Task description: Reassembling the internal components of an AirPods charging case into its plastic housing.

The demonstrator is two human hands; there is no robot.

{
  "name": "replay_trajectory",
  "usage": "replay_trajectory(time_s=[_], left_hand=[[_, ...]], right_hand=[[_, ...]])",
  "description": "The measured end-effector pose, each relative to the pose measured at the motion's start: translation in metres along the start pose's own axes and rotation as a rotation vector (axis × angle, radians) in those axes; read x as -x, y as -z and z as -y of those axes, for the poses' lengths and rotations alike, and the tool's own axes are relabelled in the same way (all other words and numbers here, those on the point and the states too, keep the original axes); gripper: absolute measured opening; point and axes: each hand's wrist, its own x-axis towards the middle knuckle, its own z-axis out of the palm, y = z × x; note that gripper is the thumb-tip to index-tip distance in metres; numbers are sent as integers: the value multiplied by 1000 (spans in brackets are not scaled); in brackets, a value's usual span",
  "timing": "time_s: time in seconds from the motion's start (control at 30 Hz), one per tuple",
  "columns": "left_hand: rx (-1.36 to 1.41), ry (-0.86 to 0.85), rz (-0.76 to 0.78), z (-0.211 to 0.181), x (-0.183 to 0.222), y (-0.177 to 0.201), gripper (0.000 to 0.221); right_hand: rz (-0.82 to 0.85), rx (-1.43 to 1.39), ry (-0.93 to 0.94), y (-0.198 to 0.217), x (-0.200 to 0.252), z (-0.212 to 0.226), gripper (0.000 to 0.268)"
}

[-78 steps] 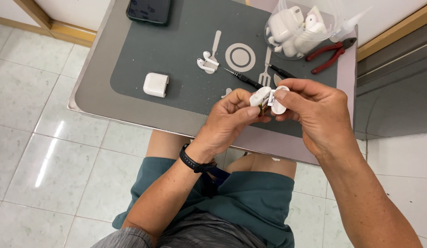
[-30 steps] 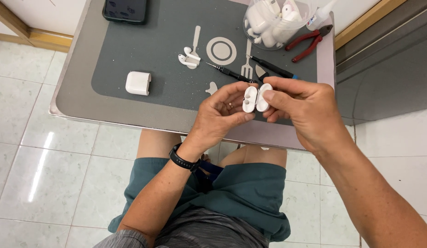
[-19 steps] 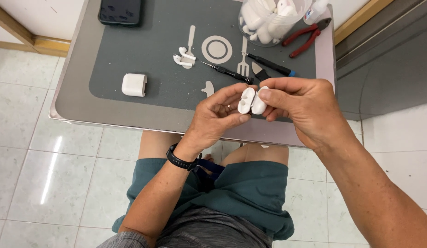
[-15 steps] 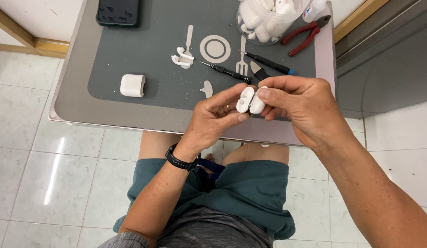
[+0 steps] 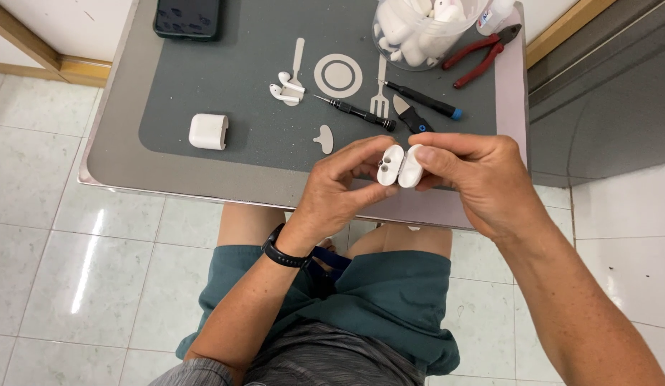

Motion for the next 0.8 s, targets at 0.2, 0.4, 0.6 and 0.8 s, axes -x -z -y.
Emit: replay_trajectory(time_s=[0.2,0.4,0.6,0.8], left_hand=[[16,-2,41,2,0,1,62],[143,146,59,2,1,3,62],[65,118,71,-7,-1,-1,51],[-1,90,81,3,2,0,60]], right_hand=[[-17,-80,8,-7,3,-8,29],[-11,-121,-27,-6,2,-9,29],[-19,-71,-16,-9,7,-5,28],[-20,-65,-4,-9,7,-8,26]])
